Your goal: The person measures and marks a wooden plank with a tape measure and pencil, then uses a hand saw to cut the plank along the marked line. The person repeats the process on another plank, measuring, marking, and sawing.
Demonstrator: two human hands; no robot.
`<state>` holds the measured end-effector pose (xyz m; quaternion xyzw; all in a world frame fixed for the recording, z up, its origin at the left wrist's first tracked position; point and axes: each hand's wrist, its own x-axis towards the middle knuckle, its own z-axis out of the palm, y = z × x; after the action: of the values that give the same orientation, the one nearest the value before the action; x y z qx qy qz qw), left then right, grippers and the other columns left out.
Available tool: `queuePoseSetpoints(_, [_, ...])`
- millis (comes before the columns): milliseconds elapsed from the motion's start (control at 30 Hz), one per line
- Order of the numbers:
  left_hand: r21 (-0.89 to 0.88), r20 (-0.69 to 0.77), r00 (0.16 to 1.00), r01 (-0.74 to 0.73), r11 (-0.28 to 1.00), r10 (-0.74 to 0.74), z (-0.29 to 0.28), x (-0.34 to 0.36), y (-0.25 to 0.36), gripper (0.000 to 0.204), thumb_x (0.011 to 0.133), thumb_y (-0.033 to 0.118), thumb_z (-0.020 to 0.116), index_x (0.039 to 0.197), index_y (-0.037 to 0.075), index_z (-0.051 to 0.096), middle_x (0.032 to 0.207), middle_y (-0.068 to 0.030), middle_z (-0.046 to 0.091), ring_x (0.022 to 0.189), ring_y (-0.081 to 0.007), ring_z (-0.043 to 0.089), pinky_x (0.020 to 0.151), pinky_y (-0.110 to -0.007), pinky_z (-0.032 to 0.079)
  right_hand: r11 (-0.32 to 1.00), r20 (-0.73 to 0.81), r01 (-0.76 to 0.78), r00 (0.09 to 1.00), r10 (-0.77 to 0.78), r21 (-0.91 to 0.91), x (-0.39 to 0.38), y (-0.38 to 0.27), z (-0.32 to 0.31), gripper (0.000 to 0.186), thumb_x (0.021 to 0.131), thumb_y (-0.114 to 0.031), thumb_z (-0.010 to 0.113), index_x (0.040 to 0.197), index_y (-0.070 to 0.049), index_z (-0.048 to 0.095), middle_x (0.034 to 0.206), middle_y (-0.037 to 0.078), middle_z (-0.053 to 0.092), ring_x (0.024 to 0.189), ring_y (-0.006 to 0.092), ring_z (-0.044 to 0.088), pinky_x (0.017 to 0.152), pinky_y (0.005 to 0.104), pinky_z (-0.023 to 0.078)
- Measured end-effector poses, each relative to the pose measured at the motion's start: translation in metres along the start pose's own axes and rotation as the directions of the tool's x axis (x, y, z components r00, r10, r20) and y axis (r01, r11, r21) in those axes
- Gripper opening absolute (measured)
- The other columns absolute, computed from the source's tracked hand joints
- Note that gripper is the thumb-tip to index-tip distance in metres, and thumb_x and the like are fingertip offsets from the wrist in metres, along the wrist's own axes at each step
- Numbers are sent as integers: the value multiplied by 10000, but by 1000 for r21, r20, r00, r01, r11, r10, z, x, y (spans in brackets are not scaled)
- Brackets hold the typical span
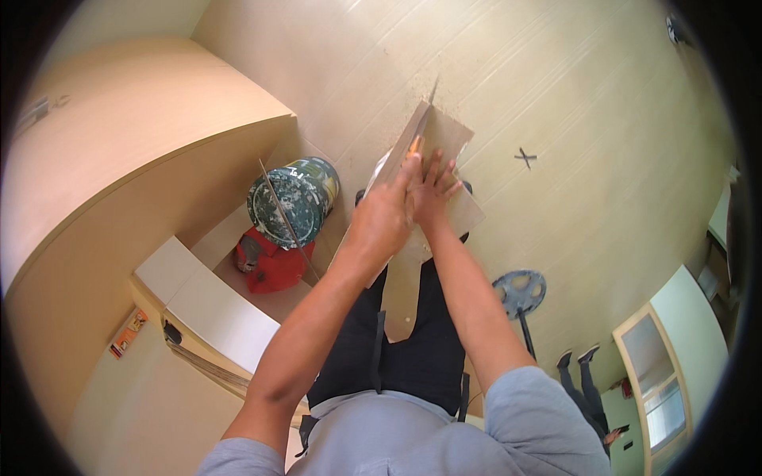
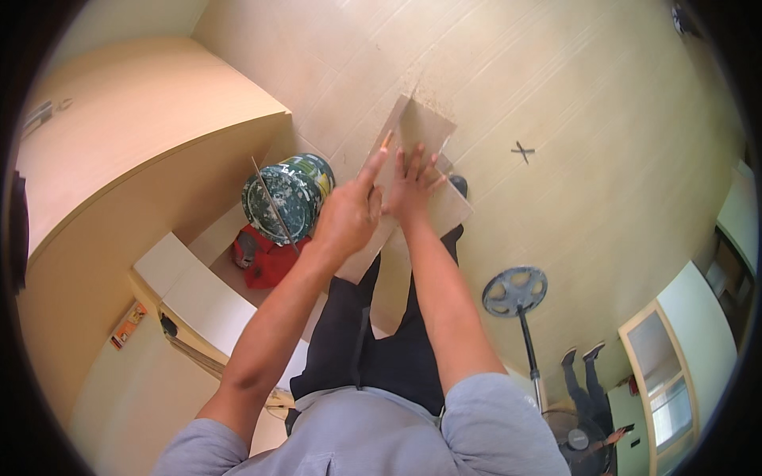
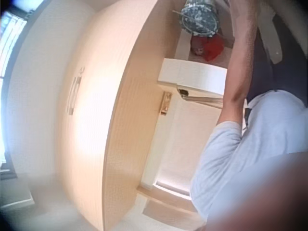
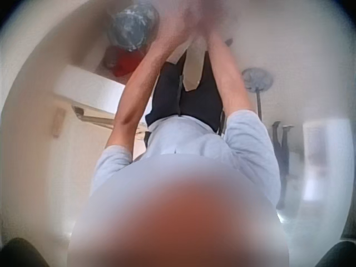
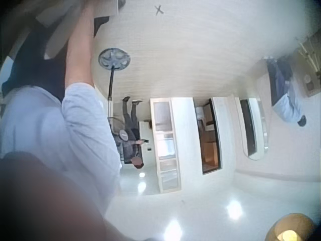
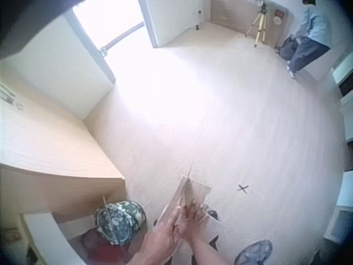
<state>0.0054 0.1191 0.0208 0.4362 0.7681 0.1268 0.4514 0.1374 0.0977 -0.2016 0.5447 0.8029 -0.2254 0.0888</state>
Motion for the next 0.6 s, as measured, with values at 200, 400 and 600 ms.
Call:
queuePoseSetpoints(200, [77,132,979,145,986,-154,-69,-151,38,665,972,53,606,1590,185,398,983,-238,669,880,-448,665,766,-520,518,995,371,-93,926,74,34,-8,-5,-16,1696,431,-505,1005,1663,-263,-135,1716,163,-241,1543,523,-210,1101,856,-19])
queuePoseSetpoints(400, [38,60,996,61,997,-64,-42,-72,4,674,969,54,607,1590,217,400,941,-258,669,868,-455,660,721,-529,516,996,356,-81,932,66,29,7,-3,-28,1686,450,-529,994,1663,-245,-141,1708,180,-259,1535,525,-232,1101,853,-20])
queuePoseSetpoints(600, [45,36,998,49,998,-50,-13,-37,-12,652,976,99,601,1583,225,399,1018,-272,677,912,-464,658,771,-537,516,994,375,-95,921,106,-49,-2,-12,-25,1673,471,-542,989,1662,-230,-144,1699,202,-268,1520,537,-258,1099,856,-19])
